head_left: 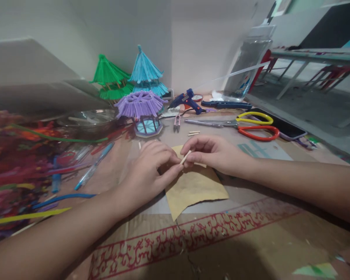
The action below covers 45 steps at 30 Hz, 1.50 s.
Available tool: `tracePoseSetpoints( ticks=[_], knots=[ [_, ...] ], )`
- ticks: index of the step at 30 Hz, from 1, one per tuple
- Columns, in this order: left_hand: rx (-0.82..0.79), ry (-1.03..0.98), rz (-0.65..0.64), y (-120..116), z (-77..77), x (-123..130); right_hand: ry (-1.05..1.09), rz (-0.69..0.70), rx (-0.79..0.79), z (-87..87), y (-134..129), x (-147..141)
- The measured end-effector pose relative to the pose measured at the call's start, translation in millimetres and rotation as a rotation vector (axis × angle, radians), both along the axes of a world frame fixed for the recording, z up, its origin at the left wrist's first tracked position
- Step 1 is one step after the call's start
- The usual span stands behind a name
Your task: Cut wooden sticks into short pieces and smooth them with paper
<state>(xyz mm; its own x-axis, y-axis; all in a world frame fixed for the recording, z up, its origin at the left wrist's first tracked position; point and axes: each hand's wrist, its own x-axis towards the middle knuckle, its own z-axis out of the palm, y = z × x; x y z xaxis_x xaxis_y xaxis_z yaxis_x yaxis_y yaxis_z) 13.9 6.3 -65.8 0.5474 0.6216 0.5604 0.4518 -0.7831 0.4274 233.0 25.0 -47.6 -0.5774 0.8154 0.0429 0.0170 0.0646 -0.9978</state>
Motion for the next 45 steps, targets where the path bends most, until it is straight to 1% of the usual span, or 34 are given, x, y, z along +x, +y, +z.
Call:
tracePoseSetpoints(
  ticks=[5, 8, 13, 22, 29, 36, 41, 45],
  knots=[
    [0.025, 0.069, -0.054, 2.0, -1.1, 0.0, -0.025, 0.069, -0.016, -0.7, 4.5, -0.2],
    [0.045, 0.086, -0.061, 2.3, -1.2, -0.6, -0.031, 0.069, -0.013, -0.4, 5.1, 0.1],
    [0.022, 0.095, -0.056, 1.7, -0.6, -0.4, -0.046, 0.065, 0.004, -1.9, 5.8, 0.6],
    [0.008, 0.087, -0.062, 0.5, 0.1, -0.9, -0.002, 0.077, -0.010, -4.2, 6.7, -0.2],
    [0.013, 0.086, -0.041, 0.7, -1.1, 0.4, -0.027, 0.087, -0.031, -3.0, 6.2, -0.9],
    [0.005, 0.163, 0.019, -3.9, 0.4, 2.0, -0.013, 0.047, 0.045, -4.5, 6.3, 0.6],
    [-0.049, 0.199, 0.072, -4.1, -0.6, 2.3, -0.030, 0.040, 0.035, -5.3, 7.4, 0.9],
    [-0.072, 0.229, 0.077, -3.9, -2.0, 1.6, -0.057, 0.017, 0.020, -5.1, 7.1, 0.7]
  ],
)
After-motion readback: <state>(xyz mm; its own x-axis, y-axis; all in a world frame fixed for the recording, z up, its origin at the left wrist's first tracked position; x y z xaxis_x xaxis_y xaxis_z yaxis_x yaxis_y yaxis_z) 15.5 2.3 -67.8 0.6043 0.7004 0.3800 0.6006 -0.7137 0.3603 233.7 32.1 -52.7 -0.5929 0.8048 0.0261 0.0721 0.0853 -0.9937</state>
